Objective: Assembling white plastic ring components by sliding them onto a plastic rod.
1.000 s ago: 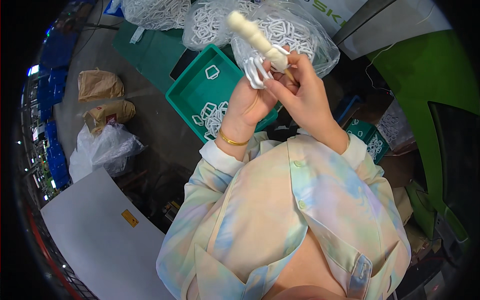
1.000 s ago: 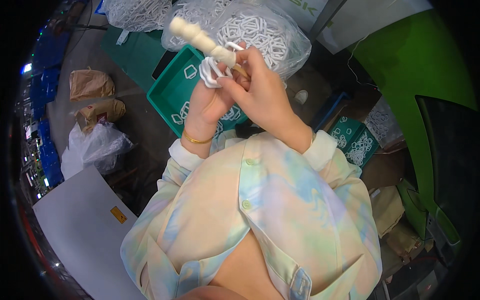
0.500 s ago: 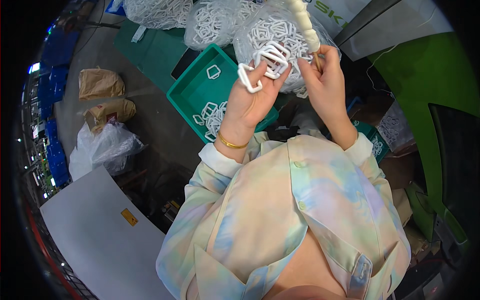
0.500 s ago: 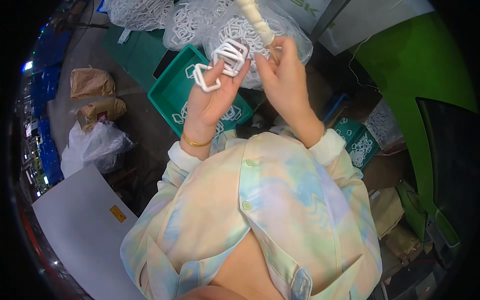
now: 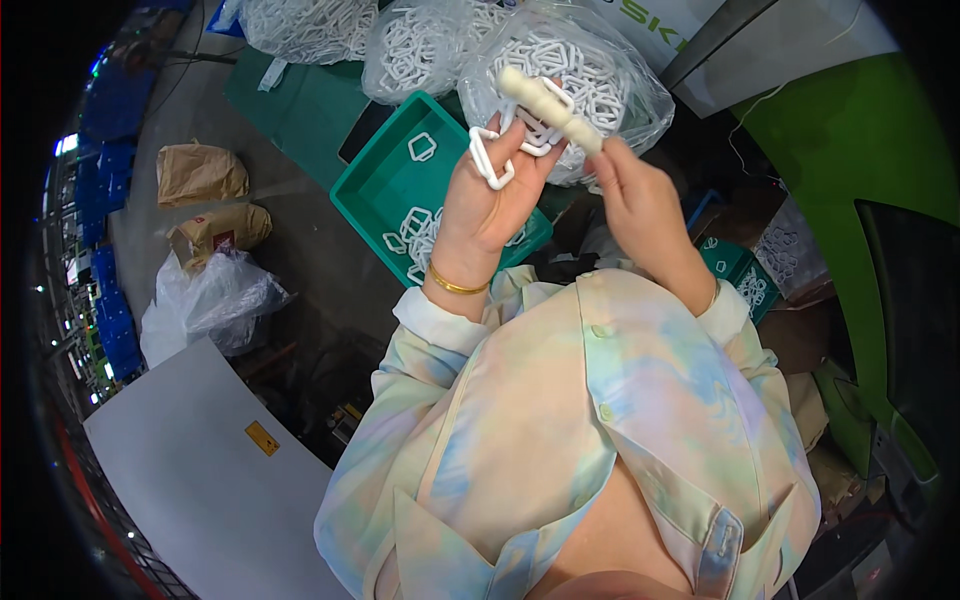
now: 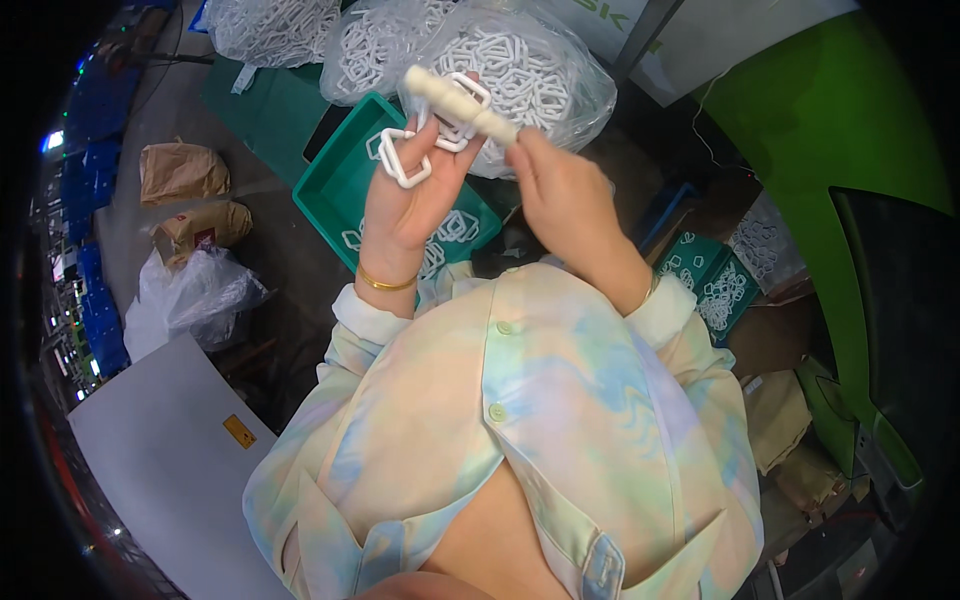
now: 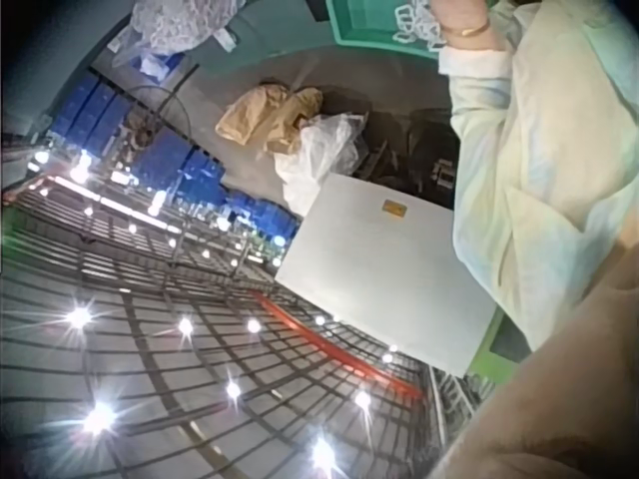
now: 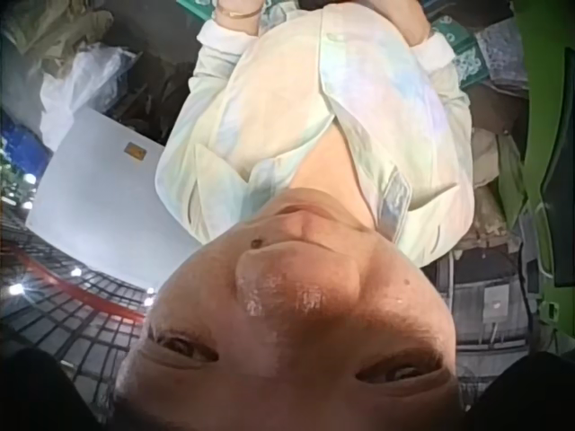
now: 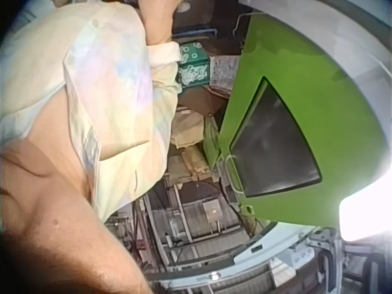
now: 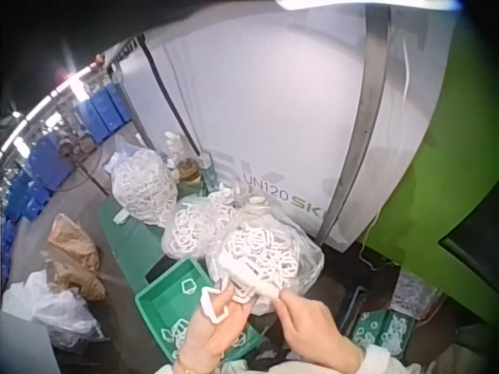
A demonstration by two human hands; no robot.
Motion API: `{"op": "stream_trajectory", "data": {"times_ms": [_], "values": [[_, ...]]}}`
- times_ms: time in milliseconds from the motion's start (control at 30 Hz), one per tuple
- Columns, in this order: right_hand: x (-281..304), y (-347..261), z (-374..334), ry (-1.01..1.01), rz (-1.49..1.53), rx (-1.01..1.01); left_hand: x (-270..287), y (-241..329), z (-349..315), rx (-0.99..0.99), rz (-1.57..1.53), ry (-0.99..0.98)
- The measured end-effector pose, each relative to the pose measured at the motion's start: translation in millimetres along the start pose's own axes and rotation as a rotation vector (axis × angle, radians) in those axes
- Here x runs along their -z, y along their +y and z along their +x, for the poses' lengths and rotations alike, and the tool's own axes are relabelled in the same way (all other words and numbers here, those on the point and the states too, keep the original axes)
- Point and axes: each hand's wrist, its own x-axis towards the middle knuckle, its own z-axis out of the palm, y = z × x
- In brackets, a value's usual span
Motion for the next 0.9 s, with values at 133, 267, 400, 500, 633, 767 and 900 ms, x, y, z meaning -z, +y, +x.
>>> {"op": "stream_trajectory", "data": {"times_ms": [133, 267, 400, 500, 633, 767, 900], "values": [[13.9, -5.0, 6.4, 0.104, 0.067, -0.123, 13.4, -0.1, 2.9, 0.041, -0.050, -0.020], [-0.2, -17.5, -10.7, -0.118, 0.082, 0.124, 7.7, 0.9, 10.5, 0.085, -0.121, -0.042], [16.1, -13.9, -6.0, -0.203, 0.142, 0.049, 11.0, 9.5, 14.3, 0.114, -0.160, -0.020], [18.0, -5.3, 2.7, -0.068, 0.095, -0.053, 3.7, 10.6, 11.6, 0.103, -0.151, -0.044], [23.2, 9.9, 15.6, 0.160, 0.095, -0.129, -1.6, 13.3, 13.3, 0.036, -0.007, -0.015], [32.0, 24.3, 17.3, 0.261, 0.154, -0.110, -11.8, 22.7, 23.5, -0.099, 0.376, -0.069], [41.2, 21.6, 18.5, 0.273, 0.219, -0.194, -18.4, 47.3, 44.8, -0.559, 1.500, -0.226]]}}
